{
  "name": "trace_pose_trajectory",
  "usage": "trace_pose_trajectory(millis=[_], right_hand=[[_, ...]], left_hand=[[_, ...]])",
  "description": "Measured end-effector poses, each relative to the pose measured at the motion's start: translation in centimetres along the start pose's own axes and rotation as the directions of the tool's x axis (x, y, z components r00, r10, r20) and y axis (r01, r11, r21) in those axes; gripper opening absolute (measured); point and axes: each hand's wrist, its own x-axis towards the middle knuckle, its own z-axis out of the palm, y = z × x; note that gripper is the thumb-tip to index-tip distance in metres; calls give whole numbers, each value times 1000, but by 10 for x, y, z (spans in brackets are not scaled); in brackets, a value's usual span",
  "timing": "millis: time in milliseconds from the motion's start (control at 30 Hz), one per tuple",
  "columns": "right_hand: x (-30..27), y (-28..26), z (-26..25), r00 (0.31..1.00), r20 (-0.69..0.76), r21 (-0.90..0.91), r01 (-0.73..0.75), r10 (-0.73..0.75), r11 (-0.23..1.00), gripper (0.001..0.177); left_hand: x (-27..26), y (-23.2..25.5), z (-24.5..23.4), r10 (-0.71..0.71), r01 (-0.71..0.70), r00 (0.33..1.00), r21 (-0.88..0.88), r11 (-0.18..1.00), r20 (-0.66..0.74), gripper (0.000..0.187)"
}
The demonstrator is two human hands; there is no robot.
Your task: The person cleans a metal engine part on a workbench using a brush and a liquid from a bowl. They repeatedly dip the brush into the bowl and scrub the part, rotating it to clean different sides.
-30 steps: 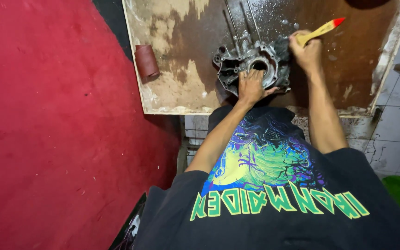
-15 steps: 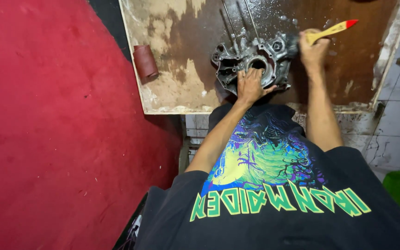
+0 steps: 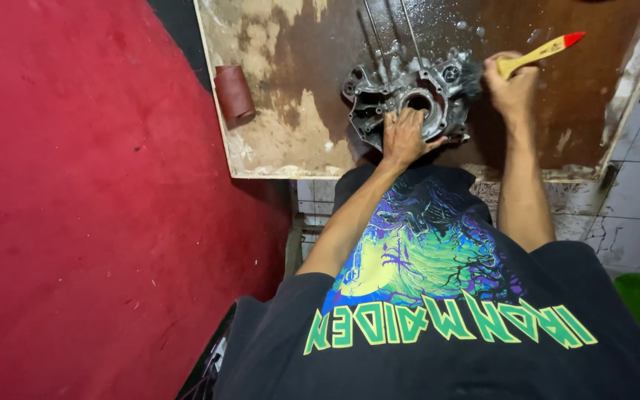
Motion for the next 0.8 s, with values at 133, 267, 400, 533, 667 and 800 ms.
trace_pose_trajectory(millis=[133, 267, 400, 533, 667, 800], right_hand=[[12, -17, 1, 995, -97, -19, -21, 19, 1000, 5], [4, -27, 28, 992, -77, -63, 92, -96, 994, 9], [-13, -99, 5, 975, 202, -194, -55, 95, 980, 15], [-10, -51, -28, 936, 241, -205, -211, 258, 956, 20], [-30, 71, -13, 934, -81, 295, -312, 349, 903, 29], [-31, 14, 17, 787, 145, 896, -362, 600, 258, 41]], left_hand=[[-1, 0, 1, -27, 29, 992, -20, 999, 122, 78], [-3, -1, 6, -32, 38, 993, -49, 998, 115, 81], [-1, 0, -2, -37, 39, 994, -15, 999, 99, 79], [2, 0, -4, -28, 30, 997, -26, 999, 77, 80], [-4, 1, -7, -14, 20, 997, -86, 996, 71, 75], [-8, -11, 17, 52, -52, 998, -14, 999, 40, 69]])
